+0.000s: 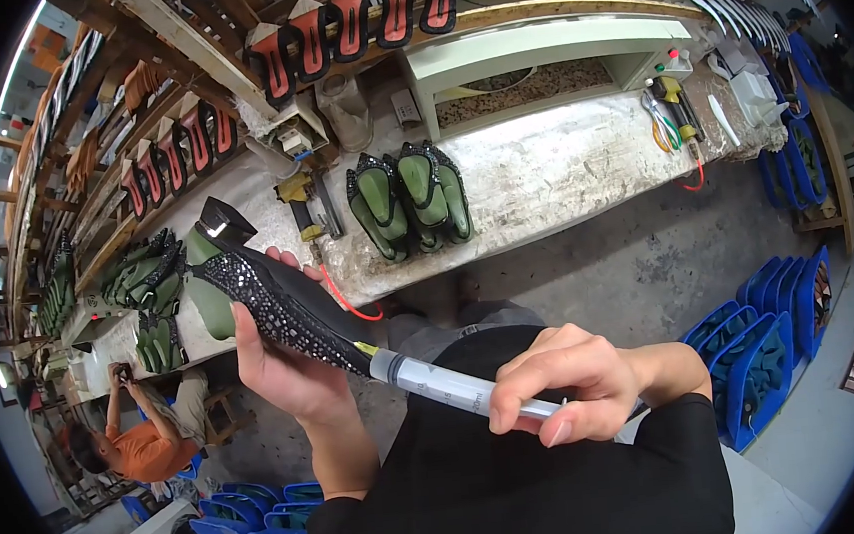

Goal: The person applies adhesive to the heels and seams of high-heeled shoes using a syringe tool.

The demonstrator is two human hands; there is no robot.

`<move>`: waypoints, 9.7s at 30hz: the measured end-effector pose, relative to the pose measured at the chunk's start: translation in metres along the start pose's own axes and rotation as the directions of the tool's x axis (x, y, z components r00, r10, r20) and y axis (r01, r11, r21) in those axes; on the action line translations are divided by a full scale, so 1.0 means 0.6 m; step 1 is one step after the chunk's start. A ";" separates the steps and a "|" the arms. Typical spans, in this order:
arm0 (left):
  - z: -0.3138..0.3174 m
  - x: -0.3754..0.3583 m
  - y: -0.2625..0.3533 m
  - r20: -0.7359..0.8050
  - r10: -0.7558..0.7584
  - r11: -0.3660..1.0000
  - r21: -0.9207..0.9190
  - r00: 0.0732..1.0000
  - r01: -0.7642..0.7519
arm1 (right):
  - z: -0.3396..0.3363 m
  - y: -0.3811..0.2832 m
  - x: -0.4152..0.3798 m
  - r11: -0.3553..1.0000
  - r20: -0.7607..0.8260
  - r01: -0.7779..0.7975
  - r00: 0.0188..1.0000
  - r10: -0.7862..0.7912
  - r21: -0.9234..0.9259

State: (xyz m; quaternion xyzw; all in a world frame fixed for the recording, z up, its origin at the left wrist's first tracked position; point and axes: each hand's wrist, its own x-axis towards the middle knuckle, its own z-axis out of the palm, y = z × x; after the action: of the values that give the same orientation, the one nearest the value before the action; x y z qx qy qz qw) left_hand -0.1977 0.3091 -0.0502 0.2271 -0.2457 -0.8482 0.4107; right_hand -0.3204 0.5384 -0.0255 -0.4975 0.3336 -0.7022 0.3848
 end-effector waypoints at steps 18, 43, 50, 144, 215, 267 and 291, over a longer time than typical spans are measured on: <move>-0.019 0.033 0.019 0.006 -0.036 0.999 -0.012 0.999 0.036 | -0.004 0.000 -0.023 0.999 -0.009 -0.026 1.000 0.026 0.048; -0.026 0.001 -0.078 -0.036 -0.518 0.850 -0.135 0.855 0.509 | 0.057 0.177 0.112 0.602 -0.521 -0.145 0.681 -0.515 -0.786; -0.092 -0.029 -0.078 0.099 -0.765 0.638 0.250 0.637 0.728 | 0.010 0.124 0.133 0.712 -0.706 -0.276 0.572 -0.418 -0.646; -0.106 0.095 0.332 0.581 -0.193 0.695 0.650 0.791 -0.308 | 0.201 0.039 0.304 0.990 -0.003 0.044 0.999 -0.045 -0.131; -0.188 0.131 0.347 0.234 -0.167 0.945 0.314 0.958 0.089 | 0.251 0.110 0.240 0.977 -0.107 -0.204 0.972 0.211 0.067; -0.191 0.159 0.364 0.198 -0.107 0.912 0.411 0.974 0.017 | 0.219 0.097 0.267 0.919 -0.037 -0.391 0.919 0.393 0.045; -0.154 0.105 0.367 0.511 -0.110 0.669 0.672 0.852 -0.317 | 0.236 0.084 0.386 0.823 0.280 0.211 0.958 -0.066 -0.527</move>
State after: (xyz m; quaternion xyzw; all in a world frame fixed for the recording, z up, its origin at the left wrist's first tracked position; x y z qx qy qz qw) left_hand -0.0502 0.1177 -0.0007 0.1243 -0.6785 -0.6784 0.2527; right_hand -0.2230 0.3000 0.0738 -0.6944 0.4333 -0.5341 0.2114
